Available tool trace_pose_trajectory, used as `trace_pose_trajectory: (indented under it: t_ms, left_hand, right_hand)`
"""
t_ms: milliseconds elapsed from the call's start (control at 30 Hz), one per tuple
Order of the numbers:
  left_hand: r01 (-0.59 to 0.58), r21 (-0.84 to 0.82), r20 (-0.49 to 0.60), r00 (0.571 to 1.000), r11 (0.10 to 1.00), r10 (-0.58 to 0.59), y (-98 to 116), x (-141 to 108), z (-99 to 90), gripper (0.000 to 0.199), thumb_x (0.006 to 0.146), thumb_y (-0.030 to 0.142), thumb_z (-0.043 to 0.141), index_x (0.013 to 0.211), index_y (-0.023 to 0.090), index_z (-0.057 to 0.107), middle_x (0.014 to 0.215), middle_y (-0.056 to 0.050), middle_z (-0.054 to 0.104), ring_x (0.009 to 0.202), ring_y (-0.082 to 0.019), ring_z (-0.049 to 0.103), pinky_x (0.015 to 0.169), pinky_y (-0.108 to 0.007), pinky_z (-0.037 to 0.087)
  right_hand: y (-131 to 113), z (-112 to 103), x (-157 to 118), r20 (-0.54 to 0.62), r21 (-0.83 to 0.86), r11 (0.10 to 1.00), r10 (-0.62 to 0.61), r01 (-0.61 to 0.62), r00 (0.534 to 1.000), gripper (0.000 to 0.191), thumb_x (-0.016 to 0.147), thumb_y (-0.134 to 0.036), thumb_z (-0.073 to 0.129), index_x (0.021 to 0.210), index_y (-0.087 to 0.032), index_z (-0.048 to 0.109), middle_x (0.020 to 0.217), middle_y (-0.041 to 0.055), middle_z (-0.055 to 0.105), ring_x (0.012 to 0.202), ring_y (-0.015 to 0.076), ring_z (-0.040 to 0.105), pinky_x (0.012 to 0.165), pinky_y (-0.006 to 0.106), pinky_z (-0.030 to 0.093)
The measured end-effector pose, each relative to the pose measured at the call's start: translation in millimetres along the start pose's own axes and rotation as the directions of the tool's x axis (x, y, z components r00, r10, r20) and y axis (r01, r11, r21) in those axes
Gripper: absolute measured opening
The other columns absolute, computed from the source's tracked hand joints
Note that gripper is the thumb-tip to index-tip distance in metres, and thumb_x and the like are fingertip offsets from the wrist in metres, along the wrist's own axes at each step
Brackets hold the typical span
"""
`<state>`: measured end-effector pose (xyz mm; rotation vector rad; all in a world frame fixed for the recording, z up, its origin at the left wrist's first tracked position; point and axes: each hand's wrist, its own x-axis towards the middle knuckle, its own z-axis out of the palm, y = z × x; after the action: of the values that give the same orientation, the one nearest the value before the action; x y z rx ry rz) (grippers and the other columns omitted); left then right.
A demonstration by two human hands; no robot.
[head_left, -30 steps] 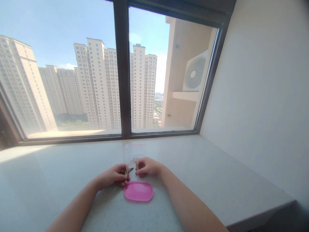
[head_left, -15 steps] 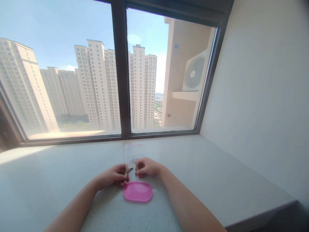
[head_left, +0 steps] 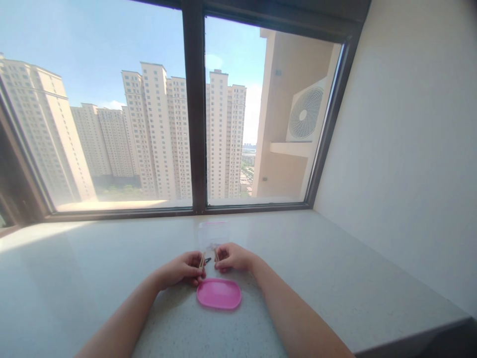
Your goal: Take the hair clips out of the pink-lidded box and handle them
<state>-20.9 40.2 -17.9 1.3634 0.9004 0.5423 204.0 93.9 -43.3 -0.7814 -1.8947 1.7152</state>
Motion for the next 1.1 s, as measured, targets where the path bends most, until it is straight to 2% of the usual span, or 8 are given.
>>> trace_pose_trajectory:
  t_ms: [367,1100]
  left_hand:
    - [-0.006,0.001,0.015,1.0,1.0,0.006,-1.9,1.0,-1.4,0.037,0.065,0.03,0.076,0.092,0.016,0.055,0.078,-0.002,0.064,0.066,-0.012,0.059,0.065,-0.026,0.047]
    - [-0.002,0.004,0.001,1.0,1.0,0.002,-5.3,2.2,-5.6,0.036,0.067,0.029,0.075,0.093,0.015,0.055,0.079,-0.002,0.065,0.068,-0.013,0.06,0.065,-0.027,0.048]
  right_hand:
    - [-3.1,1.5,-1.0,-0.009,-0.019,1.0,0.01,-0.01,1.0,0.043,0.052,-0.039,0.083,0.071,-0.012,0.055,0.061,-0.0006,0.06,0.054,0.0118,0.057,0.056,0.026,0.046]
    - [5.6,-0.9,5.6,0.005,0.0,1.0,-0.007,0.007,1.0,0.039,0.054,-0.034,0.082,0.074,-0.012,0.057,0.062,-0.0004,0.06,0.055,0.0128,0.059,0.054,0.025,0.047]
